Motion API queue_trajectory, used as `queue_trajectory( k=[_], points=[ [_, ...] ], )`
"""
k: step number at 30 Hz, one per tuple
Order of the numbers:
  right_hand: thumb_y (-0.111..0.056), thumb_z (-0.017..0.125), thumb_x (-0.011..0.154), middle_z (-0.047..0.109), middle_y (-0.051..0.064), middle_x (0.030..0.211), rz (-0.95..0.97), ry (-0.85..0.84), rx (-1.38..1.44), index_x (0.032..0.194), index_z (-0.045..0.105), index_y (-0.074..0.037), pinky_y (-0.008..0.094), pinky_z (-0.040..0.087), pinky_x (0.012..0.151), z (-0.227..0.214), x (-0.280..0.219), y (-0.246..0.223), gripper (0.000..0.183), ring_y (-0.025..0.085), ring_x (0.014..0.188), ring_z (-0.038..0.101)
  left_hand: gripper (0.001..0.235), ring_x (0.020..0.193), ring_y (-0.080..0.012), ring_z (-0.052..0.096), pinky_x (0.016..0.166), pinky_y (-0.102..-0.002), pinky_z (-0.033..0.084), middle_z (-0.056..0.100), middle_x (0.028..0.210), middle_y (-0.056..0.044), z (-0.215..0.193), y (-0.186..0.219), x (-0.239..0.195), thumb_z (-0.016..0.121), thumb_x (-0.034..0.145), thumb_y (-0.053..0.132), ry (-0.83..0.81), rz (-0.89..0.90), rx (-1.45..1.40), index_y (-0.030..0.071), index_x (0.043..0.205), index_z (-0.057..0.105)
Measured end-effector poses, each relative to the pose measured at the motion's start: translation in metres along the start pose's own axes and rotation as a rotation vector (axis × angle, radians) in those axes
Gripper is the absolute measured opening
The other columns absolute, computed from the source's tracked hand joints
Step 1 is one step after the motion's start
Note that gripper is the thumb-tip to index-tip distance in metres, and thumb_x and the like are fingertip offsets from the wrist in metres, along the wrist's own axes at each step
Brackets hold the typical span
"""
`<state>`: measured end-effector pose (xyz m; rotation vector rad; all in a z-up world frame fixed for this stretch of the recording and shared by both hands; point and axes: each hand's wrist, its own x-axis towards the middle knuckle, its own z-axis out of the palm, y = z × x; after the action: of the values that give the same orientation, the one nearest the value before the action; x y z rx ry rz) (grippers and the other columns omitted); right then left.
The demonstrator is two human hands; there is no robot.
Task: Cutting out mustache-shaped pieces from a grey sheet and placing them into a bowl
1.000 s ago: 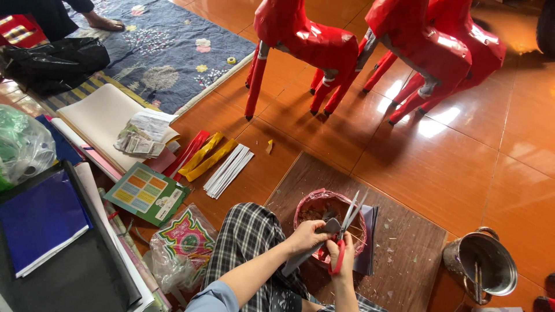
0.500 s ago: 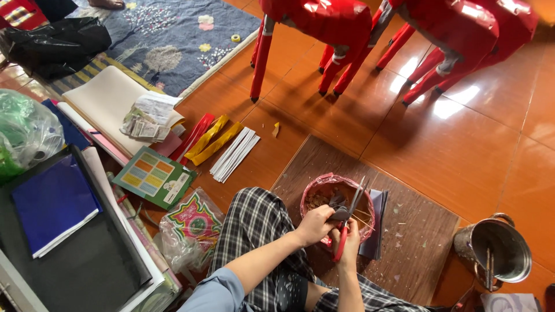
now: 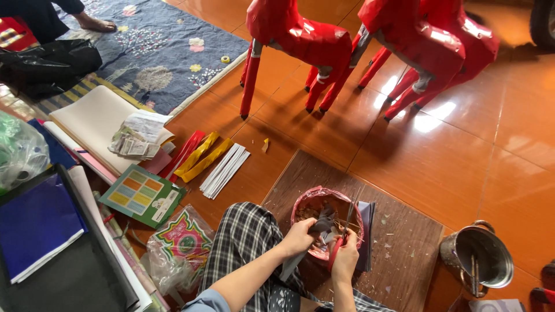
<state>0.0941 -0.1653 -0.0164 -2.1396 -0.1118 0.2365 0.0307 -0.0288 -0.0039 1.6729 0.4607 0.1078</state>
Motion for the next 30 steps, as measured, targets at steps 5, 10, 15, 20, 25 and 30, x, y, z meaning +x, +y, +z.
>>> queue_trajectory(
  k=[5, 10, 15, 20, 25, 30],
  points=[
    [-0.021, 0.065, 0.083, 0.072, 0.008, 0.086, -0.018, -0.036, 0.065, 0.113, 0.062, -0.018, 0.035, 0.049, 0.076, -0.008, -0.006, -0.014, 0.03, 0.024, 0.074, 0.069, 0.016, 0.062, -0.0099, 0.064, 0.062, -0.025, 0.051, 0.067, 0.074, -0.001, 0.003, -0.012, 0.002, 0.052, 0.078, -0.003, -0.029, -0.061, -0.081, 0.01, 0.085, 0.059],
    [-0.007, 0.07, 0.082, 0.071, 0.009, 0.098, -0.176, -0.201, 0.408, 0.126, 0.054, -0.011, 0.028, 0.051, 0.088, -0.007, -0.001, -0.001, 0.047, 0.015, 0.091, 0.067, 0.007, 0.071, -0.0113, 0.059, 0.065, -0.029, 0.046, 0.065, 0.079, -0.001, 0.005, -0.026, 0.005, 0.056, 0.089, 0.014, -0.094, 0.001, 0.093, 0.01, 0.084, 0.059],
    [-0.004, 0.071, 0.079, 0.064, 0.01, 0.096, -0.052, -0.3, 0.515, 0.12, 0.059, -0.011, 0.028, 0.051, 0.068, -0.022, -0.006, -0.007, 0.044, 0.018, 0.072, 0.064, 0.01, 0.073, -0.0149, 0.055, 0.067, -0.032, 0.042, 0.062, 0.08, -0.001, 0.001, -0.007, -0.007, 0.053, 0.091, 0.017, -0.263, -0.1, 0.197, 0.01, 0.088, 0.061],
    [-0.005, 0.072, 0.076, 0.064, 0.008, 0.092, -0.057, -0.311, 0.534, 0.117, 0.061, -0.01, 0.027, 0.048, 0.076, -0.021, 0.0, 0.012, 0.042, 0.016, 0.081, 0.061, 0.006, 0.068, -0.0145, 0.058, 0.062, -0.029, 0.044, 0.064, 0.08, -0.003, -0.003, 0.013, -0.02, 0.056, 0.089, 0.011, -0.373, -0.095, 0.191, 0.01, 0.088, 0.062],
    [0.001, 0.073, 0.073, 0.061, 0.007, 0.092, -0.016, -0.236, 0.454, 0.109, 0.064, -0.013, 0.029, 0.047, 0.072, -0.026, 0.005, 0.013, 0.039, 0.016, 0.077, 0.058, 0.006, 0.07, -0.0078, 0.056, 0.065, -0.023, 0.043, 0.062, 0.078, 0.003, -0.004, 0.006, -0.025, 0.064, 0.085, 0.01, -0.385, -0.123, 0.07, 0.013, 0.087, 0.059],
    [-0.002, 0.075, 0.074, 0.062, 0.008, 0.096, 0.013, -0.147, 0.429, 0.109, 0.063, -0.012, 0.028, 0.046, 0.073, -0.033, 0.004, 0.006, 0.037, 0.016, 0.078, 0.058, 0.007, 0.068, -0.0105, 0.057, 0.062, -0.026, 0.042, 0.063, 0.076, 0.002, -0.02, -0.002, -0.026, 0.066, 0.086, 0.016, -0.458, -0.084, 0.225, 0.012, 0.088, 0.061]
  ],
)
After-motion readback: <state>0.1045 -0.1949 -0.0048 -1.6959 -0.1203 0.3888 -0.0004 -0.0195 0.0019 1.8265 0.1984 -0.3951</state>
